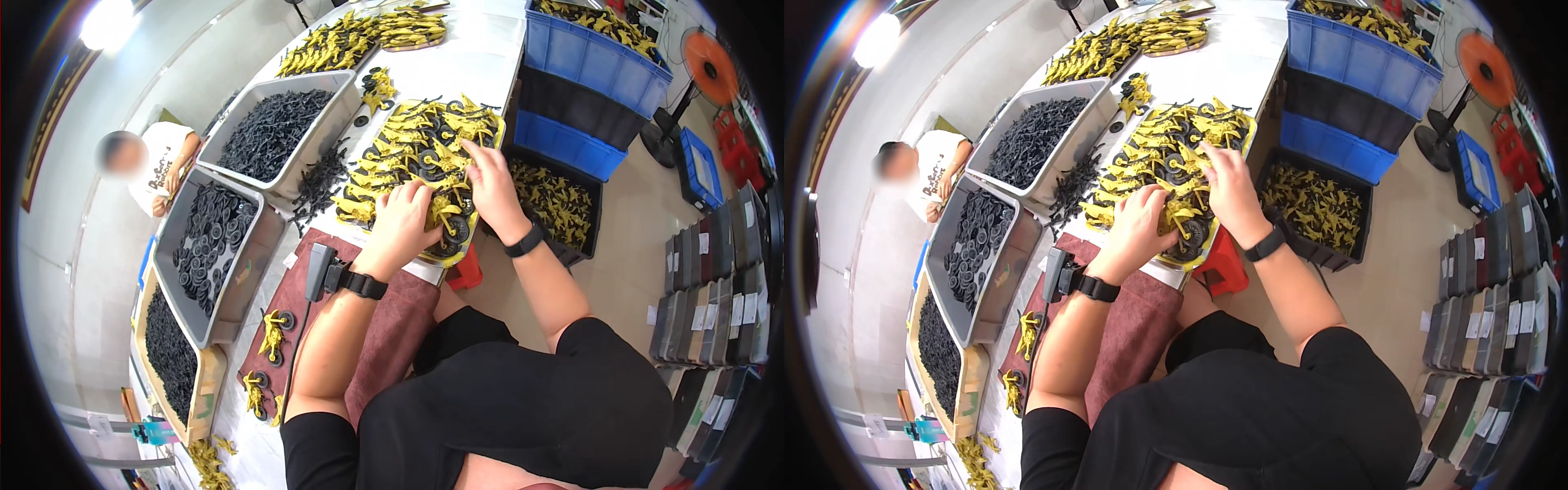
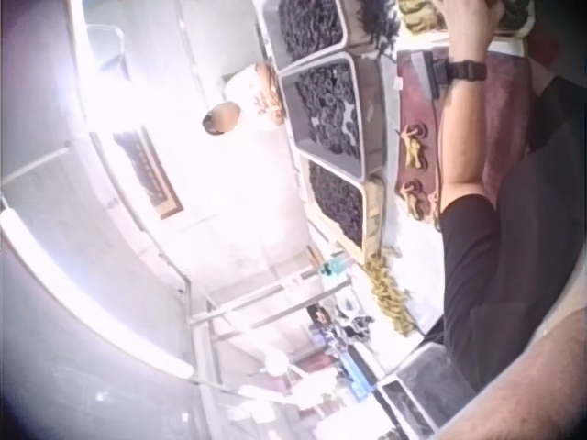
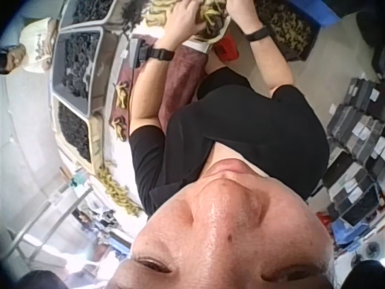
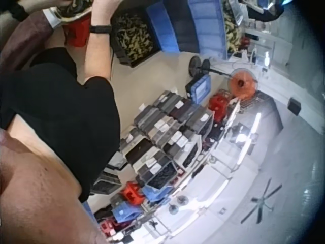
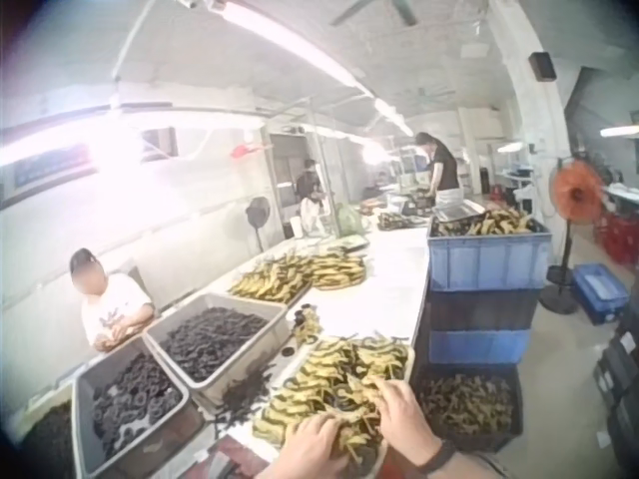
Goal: Assembling small plastic toy motorcycles by attaching wheels to the bodies.
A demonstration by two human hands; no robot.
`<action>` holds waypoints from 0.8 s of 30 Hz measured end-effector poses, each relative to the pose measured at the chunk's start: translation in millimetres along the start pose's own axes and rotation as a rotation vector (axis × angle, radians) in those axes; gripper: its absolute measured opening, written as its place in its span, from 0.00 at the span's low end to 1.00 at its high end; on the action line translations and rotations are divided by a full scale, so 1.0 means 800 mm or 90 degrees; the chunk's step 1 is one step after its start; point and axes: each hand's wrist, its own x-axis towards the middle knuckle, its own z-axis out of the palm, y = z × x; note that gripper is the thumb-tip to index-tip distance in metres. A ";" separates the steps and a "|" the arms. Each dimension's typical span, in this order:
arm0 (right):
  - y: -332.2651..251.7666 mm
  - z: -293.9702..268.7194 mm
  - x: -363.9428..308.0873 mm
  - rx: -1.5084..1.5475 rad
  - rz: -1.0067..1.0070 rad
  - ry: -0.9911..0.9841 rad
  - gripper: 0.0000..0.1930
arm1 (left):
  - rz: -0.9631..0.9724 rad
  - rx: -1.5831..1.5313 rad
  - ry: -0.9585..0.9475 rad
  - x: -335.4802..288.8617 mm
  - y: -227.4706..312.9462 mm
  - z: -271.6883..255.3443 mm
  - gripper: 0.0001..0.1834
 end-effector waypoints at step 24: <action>-0.207 0.120 -0.091 0.645 0.396 -0.731 0.21 | -0.536 0.043 0.014 -0.402 -0.114 -0.215 0.23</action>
